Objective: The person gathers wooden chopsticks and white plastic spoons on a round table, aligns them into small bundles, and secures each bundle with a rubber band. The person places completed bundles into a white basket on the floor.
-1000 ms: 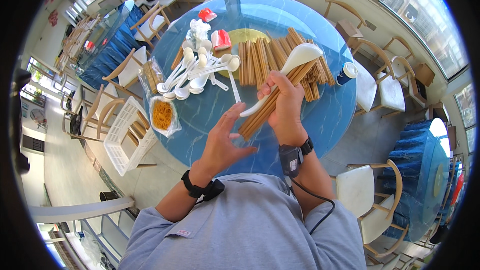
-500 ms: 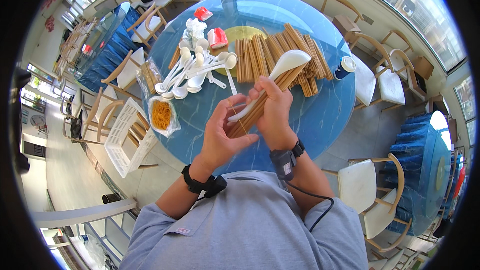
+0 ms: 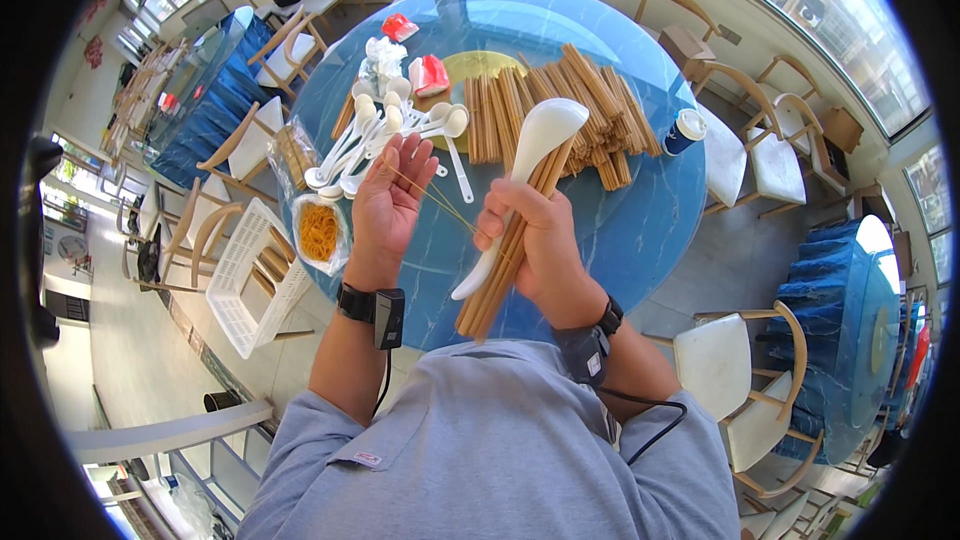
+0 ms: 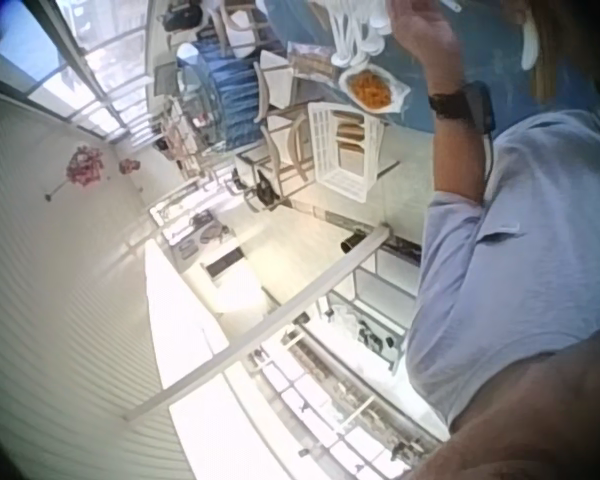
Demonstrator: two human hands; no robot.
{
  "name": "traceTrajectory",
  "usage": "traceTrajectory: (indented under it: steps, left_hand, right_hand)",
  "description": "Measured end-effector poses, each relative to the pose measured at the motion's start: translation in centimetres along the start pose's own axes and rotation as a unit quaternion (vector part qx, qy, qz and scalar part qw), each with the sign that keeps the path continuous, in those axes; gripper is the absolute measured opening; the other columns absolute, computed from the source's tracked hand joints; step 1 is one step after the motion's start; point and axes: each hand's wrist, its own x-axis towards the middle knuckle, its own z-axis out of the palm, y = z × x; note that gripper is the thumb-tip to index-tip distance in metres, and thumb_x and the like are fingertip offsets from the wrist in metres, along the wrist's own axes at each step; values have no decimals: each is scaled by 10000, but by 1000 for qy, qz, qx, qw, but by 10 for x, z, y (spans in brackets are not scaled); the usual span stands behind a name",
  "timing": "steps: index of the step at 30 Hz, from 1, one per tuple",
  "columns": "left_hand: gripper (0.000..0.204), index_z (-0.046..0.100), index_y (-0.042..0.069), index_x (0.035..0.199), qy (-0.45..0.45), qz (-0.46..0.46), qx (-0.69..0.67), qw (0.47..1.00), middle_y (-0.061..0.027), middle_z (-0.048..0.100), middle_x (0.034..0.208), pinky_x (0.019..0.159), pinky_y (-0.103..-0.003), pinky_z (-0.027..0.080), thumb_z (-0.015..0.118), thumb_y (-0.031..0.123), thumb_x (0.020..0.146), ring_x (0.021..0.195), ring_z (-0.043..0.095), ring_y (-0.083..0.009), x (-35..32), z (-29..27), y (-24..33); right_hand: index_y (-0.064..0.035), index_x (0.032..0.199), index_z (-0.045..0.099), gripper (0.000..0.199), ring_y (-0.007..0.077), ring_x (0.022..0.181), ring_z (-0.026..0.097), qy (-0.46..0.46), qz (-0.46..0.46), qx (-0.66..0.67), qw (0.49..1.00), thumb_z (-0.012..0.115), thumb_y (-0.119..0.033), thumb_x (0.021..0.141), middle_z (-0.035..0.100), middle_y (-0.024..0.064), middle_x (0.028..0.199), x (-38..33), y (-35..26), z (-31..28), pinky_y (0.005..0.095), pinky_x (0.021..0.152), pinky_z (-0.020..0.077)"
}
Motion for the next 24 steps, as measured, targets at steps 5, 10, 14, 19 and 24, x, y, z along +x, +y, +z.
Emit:
traceTrajectory:
  steps: [5,10,14,19,24]
  left_hand:
    - [417,530,-99,1478,-116,-137,-212,961,-200,722,1327,879,-329,593,466,-12,1075,1007,703,-196,3,-25,-6]
    - [427,593,-48,1476,-224,-71,-57,970,-195,733,1342,623,-272,487,480,6,1069,780,618,-160,-14,-27,-9]
    - [463,645,39,1504,-254,-54,77,963,-226,659,1505,517,-238,498,598,-23,1048,1048,753,-266,-37,-22,-17]
    - [668,713,122,1464,-370,-5,238,898,-240,599,1580,633,-239,608,884,-49,841,1374,674,-349,-54,-10,-17]
    - [837,693,133,1505,-457,3,380,804,-173,535,1666,812,-269,624,942,-64,731,1467,595,-288,-74,14,4]
  right_hand:
    - [-96,1062,544,146,139,669,566,34,82,153,984,685,-118,1030,558,6,813,16,-1,-23,354,643,498]
    - [-118,1063,526,141,139,696,571,58,83,234,967,667,-130,1056,575,4,832,13,4,-44,359,664,490]
    - [-118,1045,531,144,140,713,588,43,86,262,960,666,-163,1069,590,-4,832,12,5,-47,373,678,497]
    - [-110,994,539,168,145,715,602,14,111,295,949,658,-193,1079,592,-3,814,10,-1,-47,382,701,518]
    - [-86,951,567,200,133,679,607,102,64,264,957,653,-199,1090,605,0,793,17,3,-54,361,687,538]
